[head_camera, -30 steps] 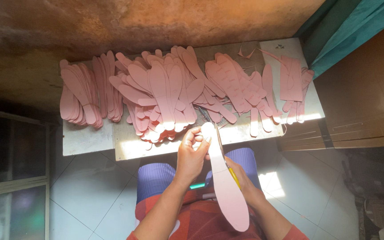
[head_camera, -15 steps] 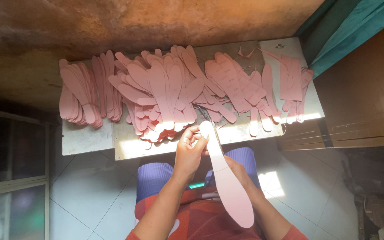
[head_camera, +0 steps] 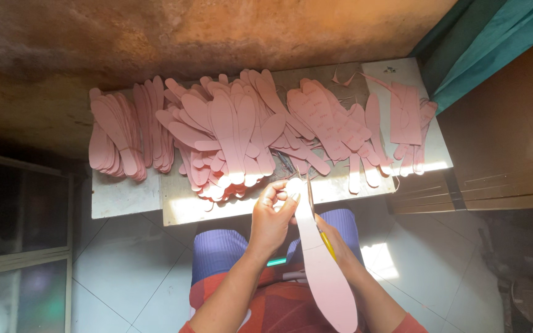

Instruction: The person trims pink shoe insoles using yellow-handled scissors, cutting along the edges to shape them. Trimmed insoles are placed on a pile on the table, and the person continues trimming additional insoles one at a time.

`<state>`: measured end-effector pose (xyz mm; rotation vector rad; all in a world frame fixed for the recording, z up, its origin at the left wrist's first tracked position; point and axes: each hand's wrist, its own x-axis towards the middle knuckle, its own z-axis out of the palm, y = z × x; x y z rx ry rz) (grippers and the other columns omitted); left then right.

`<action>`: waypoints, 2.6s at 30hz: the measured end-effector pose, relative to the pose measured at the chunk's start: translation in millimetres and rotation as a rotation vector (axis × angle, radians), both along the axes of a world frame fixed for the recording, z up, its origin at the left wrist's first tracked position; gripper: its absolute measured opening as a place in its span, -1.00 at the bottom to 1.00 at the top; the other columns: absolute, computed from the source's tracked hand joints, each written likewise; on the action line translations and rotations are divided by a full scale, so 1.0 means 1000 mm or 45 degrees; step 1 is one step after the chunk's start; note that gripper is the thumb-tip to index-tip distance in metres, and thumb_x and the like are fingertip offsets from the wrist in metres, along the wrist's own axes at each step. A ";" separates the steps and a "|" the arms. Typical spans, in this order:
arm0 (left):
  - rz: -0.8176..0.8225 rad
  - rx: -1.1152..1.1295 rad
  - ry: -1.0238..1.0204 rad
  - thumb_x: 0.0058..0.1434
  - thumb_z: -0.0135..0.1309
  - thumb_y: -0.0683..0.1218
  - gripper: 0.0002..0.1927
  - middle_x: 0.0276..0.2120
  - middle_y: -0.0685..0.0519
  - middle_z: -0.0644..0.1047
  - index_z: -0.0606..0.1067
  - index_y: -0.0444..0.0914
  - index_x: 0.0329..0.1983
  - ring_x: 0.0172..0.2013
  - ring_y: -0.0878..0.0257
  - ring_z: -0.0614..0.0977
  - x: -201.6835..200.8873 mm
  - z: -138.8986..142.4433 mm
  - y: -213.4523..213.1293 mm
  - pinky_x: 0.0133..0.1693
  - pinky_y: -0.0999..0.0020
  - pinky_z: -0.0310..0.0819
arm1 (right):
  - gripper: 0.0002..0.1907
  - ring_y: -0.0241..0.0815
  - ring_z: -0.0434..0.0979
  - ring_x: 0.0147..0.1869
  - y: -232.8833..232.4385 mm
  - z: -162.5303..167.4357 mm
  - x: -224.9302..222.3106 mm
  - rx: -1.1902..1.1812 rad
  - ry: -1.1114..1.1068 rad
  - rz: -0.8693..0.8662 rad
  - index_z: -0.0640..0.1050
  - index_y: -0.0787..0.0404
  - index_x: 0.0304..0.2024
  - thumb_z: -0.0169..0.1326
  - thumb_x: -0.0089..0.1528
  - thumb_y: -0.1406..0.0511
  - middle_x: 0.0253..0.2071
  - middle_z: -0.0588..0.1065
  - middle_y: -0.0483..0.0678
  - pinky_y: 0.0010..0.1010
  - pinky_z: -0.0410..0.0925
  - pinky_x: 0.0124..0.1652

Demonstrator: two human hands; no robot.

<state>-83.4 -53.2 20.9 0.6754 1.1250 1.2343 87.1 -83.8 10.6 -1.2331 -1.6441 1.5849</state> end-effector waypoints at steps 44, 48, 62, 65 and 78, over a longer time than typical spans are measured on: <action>-0.130 -0.103 -0.233 0.26 0.12 -0.22 -0.72 -0.36 0.13 0.55 0.44 -0.29 0.04 -0.40 0.45 0.59 -0.001 0.000 -0.005 -0.40 0.55 0.58 | -0.17 -0.19 0.54 -0.08 -0.007 -0.016 -0.001 0.131 0.093 -0.054 0.29 0.28 0.38 0.06 0.20 -0.04 0.08 0.57 0.10 -0.34 0.43 -0.10; -0.144 -0.115 -0.230 0.26 0.11 -0.22 -0.73 -0.37 0.12 0.55 0.43 -0.29 0.03 -0.43 0.44 0.58 0.000 -0.003 -0.005 -0.43 0.55 0.56 | -0.25 -0.16 0.55 0.18 -0.008 -0.018 0.000 0.286 0.098 -0.054 0.35 0.33 0.34 0.04 0.28 -0.03 0.13 0.57 0.11 -0.33 0.37 0.14; -0.198 -0.093 -0.189 0.28 0.10 -0.20 -0.75 -0.34 0.11 0.58 0.47 -0.29 0.03 -0.43 0.46 0.59 -0.014 0.007 0.000 -0.44 0.58 0.47 | -0.51 -0.13 0.60 -0.05 0.001 0.016 -0.010 0.068 -0.194 -0.050 0.54 0.26 0.16 -0.17 0.32 0.15 -0.07 0.64 0.04 -0.34 0.42 -0.01; -0.233 -0.050 -0.104 0.28 0.11 -0.19 -0.75 -0.34 0.13 0.58 0.48 -0.29 0.02 -0.43 0.48 0.56 -0.016 0.008 0.001 -0.45 0.60 0.42 | -0.50 -0.09 0.60 0.00 0.002 0.017 -0.007 0.132 -0.145 -0.002 0.49 0.29 0.18 -0.22 0.34 0.15 -0.04 0.63 0.06 -0.31 0.40 0.02; -0.267 -0.023 -0.072 0.28 0.13 -0.17 -0.76 -0.38 0.14 0.56 0.46 -0.30 0.00 -0.45 0.47 0.55 -0.016 0.008 0.009 -0.47 0.60 0.41 | -0.49 -0.06 0.58 -0.03 0.015 0.026 -0.009 0.382 -0.037 0.109 0.51 0.34 0.13 -0.30 0.38 0.16 -0.01 0.57 0.12 -0.31 0.40 -0.01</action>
